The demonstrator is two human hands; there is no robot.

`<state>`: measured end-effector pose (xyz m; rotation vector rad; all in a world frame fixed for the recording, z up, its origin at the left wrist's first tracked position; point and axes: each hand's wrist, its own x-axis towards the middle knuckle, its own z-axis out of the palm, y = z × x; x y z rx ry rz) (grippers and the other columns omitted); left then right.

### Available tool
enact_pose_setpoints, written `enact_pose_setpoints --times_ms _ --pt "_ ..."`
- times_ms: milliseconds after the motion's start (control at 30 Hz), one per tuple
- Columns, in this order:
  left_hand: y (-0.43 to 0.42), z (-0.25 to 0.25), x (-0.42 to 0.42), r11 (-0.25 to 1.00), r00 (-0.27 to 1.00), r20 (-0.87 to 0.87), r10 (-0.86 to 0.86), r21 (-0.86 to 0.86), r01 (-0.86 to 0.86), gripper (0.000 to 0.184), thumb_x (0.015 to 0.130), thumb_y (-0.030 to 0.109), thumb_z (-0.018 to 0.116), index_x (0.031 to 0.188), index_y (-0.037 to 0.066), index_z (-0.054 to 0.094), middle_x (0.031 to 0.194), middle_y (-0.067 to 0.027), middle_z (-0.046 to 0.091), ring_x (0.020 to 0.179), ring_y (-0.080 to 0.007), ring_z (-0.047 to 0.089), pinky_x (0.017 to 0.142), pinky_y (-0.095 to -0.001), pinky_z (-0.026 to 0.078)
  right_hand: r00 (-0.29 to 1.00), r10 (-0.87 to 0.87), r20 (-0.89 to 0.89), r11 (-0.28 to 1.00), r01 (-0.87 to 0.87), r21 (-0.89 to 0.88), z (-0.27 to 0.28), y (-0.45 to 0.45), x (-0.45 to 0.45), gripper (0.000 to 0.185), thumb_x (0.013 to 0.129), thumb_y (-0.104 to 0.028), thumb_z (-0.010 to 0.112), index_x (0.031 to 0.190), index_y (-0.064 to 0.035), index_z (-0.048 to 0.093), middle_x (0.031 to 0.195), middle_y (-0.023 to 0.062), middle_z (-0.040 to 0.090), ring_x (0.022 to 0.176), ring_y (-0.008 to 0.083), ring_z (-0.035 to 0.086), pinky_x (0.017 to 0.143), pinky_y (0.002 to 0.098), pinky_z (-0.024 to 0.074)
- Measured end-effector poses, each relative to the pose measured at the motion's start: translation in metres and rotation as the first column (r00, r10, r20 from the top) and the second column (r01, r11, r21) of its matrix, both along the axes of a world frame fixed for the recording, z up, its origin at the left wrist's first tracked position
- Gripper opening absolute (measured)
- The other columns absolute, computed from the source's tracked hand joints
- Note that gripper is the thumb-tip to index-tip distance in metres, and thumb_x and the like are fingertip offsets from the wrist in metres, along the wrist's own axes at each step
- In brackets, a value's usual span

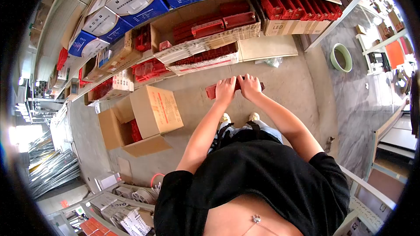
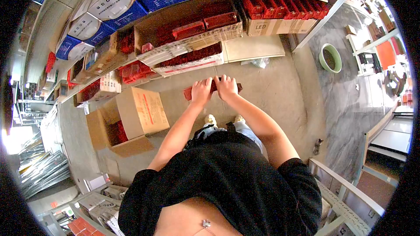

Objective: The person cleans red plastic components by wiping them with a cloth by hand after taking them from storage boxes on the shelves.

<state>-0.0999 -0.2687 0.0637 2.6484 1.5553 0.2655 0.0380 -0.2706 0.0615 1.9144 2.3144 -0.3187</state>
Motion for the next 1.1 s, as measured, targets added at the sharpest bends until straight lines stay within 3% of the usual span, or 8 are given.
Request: enact_pose_setpoints --times_ms 167,267,433,567,667,700,900,1100 --pt "0.002 -0.002 -0.008 0.995 0.995 -0.071 -0.072 0.063 0.076 0.036 0.077 0.01 0.056 0.112 0.004 0.048 0.107 -0.0109 0.055 0.104 -0.0251 0.05 0.092 -0.0394 0.037 0.995 -0.07 -0.065 0.997 0.068 -0.026 0.01 0.007 -0.006 0.052 0.069 -0.022 0.065 0.114 -0.0133 0.041 0.107 0.0116 0.051 0.102 0.0263 0.053 0.082 0.0408 0.0435" --pt "-0.005 0.018 -0.017 0.951 0.991 -0.122 -0.063 0.295 0.096 0.04 0.077 0.01 0.055 0.116 0.005 0.047 0.117 -0.0142 0.049 0.117 -0.0284 0.041 0.099 -0.0486 0.028 0.994 -0.103 -0.047 0.991 0.099 -0.086 0.026 0.013 -0.008 0.052 0.069 -0.023 0.065 0.114 -0.0125 0.04 0.107 0.0128 0.052 0.099 0.0274 0.055 0.081 0.0397 0.0451" --pt "-0.012 0.046 -0.038 0.97 0.991 0.105 0.088 0.215 -0.109 0.063 0.071 0.012 0.065 0.127 0.01 0.036 0.132 -0.013 0.032 0.124 -0.0311 0.03 0.101 -0.0559 0.017 0.989 -0.14 -0.038 0.978 0.132 -0.164 0.028 0.028 -0.004 0.051 0.069 -0.025 0.064 0.112 -0.0097 0.04 0.105 0.0147 0.053 0.094 0.0291 0.058 0.074 0.0384 0.0486" --pt "0.003 0.022 -0.068 0.985 0.871 0.489 0.058 0.113 -0.13 0.07 0.062 0.009 0.073 0.123 0.009 0.037 0.124 -0.0151 0.041 0.116 -0.0361 0.038 0.097 -0.0475 0.032 0.999 -0.036 0.021 0.985 0.04 -0.168 0.034 0.034 0.008 0.052 0.069 -0.026 0.064 0.112 -0.0095 0.04 0.104 0.0156 0.053 0.093 0.0293 0.058 0.073 0.0391 0.0493" --pt "0.01 0.011 -0.072 0.996 0.847 0.527 0.075 -0.074 -0.042 0.061 0.062 0.009 0.072 0.115 0.008 0.042 0.118 -0.0167 0.046 0.113 -0.0355 0.042 0.092 -0.0409 0.039 1.0 -0.003 0.001 0.981 0.003 -0.194 0.036 0.038 0.012 0.055 0.069 -0.026 0.065 0.115 -0.0104 0.039 0.101 0.0157 0.054 0.093 0.0304 0.058 0.074 0.0395 0.0489" --pt "0.012 0.012 -0.071 1.0 0.848 0.529 0.006 0.022 -0.021 0.056 0.062 0.01 0.073 0.109 0.006 0.044 0.108 -0.0171 0.051 0.105 -0.035 0.047 0.085 -0.0405 0.043 0.997 -0.011 -0.074 0.986 -0.001 -0.17 0.036 0.037 0.017 0.054 0.069 -0.025 0.065 0.114 -0.0105 0.039 0.1 0.016 0.054 0.093 0.0313 0.058 0.074 0.0397 0.0485" --pt "0.01 0.006 -0.066 0.959 0.792 0.557 0.252 -0.253 -0.128 0.052 0.059 0.011 0.074 0.103 0.007 0.048 0.096 -0.0146 0.055 0.093 -0.0356 0.051 0.076 -0.0423 0.044 0.741 -0.106 -0.663 0.994 0.09 -0.059 0.056 0.03 0.018 0.047 0.071 -0.023 0.064 0.109 -0.0097 0.04 0.098 0.018 0.056 0.093 0.0345 0.055 0.077 0.0401 0.0445" --pt "-0.001 0.006 -0.049 0.942 0.758 0.582 0.296 -0.31 -0.129 0.049 0.058 0.01 0.074 0.1 0.007 0.05 0.095 -0.0141 0.056 0.09 -0.0359 0.052 0.075 -0.0427 0.044 0.846 0.143 -0.514 0.97 -0.016 0.243 0.05 0.019 -0.023 0.026 0.069 -0.019 0.061 0.092 -0.0106 0.052 0.088 0.009 0.055 0.085 0.0305 0.056 0.074 0.0397 0.0442"
